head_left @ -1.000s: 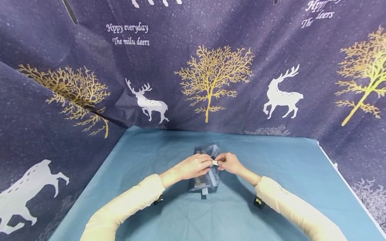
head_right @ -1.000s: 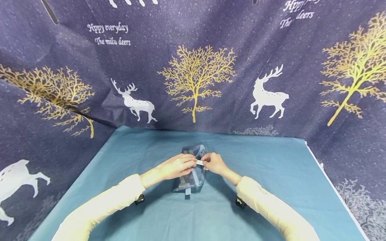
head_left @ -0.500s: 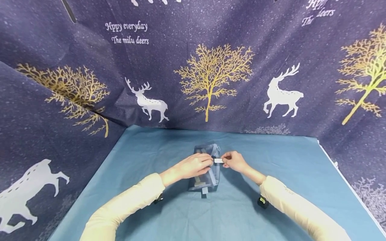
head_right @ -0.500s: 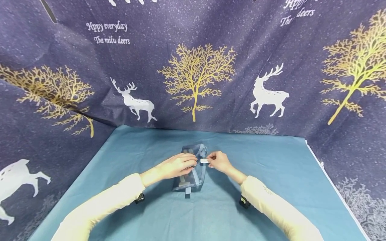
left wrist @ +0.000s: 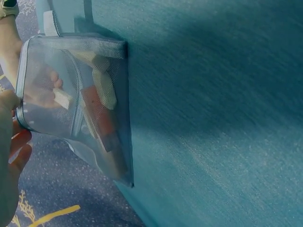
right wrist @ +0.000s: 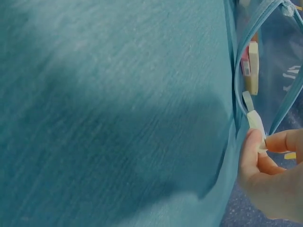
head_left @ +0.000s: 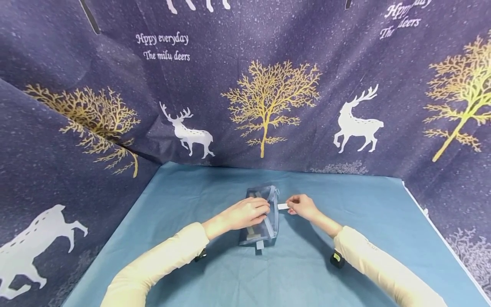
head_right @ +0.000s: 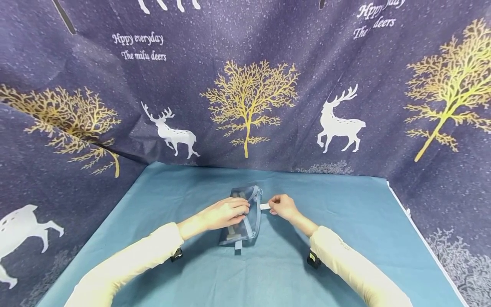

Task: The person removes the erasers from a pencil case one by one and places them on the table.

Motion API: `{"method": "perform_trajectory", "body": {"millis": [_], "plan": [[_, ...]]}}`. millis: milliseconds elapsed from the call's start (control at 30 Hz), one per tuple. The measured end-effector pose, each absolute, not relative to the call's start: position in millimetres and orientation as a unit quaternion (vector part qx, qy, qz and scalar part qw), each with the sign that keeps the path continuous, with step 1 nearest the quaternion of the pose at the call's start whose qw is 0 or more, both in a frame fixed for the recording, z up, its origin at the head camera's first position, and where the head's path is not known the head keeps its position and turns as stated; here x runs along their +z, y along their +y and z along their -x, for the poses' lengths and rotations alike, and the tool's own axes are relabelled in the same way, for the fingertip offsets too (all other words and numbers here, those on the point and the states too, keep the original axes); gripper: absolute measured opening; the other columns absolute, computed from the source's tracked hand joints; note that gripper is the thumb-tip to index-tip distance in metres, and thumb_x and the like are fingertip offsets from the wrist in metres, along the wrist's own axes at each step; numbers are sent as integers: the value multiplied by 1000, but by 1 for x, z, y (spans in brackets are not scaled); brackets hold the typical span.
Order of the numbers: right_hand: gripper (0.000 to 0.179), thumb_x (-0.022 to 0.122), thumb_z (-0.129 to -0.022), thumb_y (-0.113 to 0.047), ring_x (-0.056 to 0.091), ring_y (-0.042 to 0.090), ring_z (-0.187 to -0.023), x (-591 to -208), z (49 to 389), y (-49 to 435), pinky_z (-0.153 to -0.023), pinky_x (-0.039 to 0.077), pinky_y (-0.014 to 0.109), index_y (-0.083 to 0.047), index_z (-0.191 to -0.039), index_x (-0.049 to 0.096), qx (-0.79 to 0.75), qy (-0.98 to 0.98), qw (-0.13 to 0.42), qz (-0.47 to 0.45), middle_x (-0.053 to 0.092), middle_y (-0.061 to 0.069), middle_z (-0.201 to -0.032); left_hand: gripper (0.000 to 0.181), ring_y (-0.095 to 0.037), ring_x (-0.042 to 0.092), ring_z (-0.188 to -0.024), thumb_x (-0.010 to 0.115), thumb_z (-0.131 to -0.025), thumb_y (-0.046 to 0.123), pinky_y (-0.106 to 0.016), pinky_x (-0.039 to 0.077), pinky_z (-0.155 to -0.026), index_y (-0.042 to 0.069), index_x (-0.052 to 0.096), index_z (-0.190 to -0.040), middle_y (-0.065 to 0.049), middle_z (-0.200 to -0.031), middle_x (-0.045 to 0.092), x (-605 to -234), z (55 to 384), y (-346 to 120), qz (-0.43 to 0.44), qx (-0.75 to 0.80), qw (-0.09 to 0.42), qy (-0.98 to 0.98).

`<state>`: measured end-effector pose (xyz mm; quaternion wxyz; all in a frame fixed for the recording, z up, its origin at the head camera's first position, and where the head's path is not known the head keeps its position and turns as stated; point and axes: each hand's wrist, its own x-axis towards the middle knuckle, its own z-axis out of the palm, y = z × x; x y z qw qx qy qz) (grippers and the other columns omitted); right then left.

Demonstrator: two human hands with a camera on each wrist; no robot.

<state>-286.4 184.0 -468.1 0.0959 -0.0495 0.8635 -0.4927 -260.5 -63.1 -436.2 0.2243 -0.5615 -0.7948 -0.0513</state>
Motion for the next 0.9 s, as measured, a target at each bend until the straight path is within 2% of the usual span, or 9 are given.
{"method": "perform_trajectory", "body": {"millis": [300, 600, 900], "plan": [[28, 49, -90, -9, 66, 14, -69, -464, 288, 197, -68, 57, 28, 11, -106, 60, -504, 858, 94, 32, 64, 28, -93, 13, -12, 57, -106, 59, -87, 18, -28, 49, -88, 13, 62, -98, -2, -108, 63, -438, 261, -63, 565, -57, 227, -792], [29, 50, -90, -13, 65, 12, -70, -468, 291, 212, -70, 57, 30, 8, -107, 61, -487, 869, 88, 7, 66, 22, -94, 13, -12, 56, -108, 59, -86, 18, -27, 48, -91, 13, 63, -98, -2, -108, 63, -439, 262, -65, 565, -63, 234, -789], [31, 48, -90, -15, 66, 16, -73, -465, 295, 226, -70, 57, 33, 7, -108, 60, -452, 888, 77, 3, 66, 22, -96, 12, -12, 57, -106, 60, -86, 18, -27, 49, -89, 13, 63, -97, -1, -106, 64, -439, 264, -64, 568, -68, 239, -784]]}}
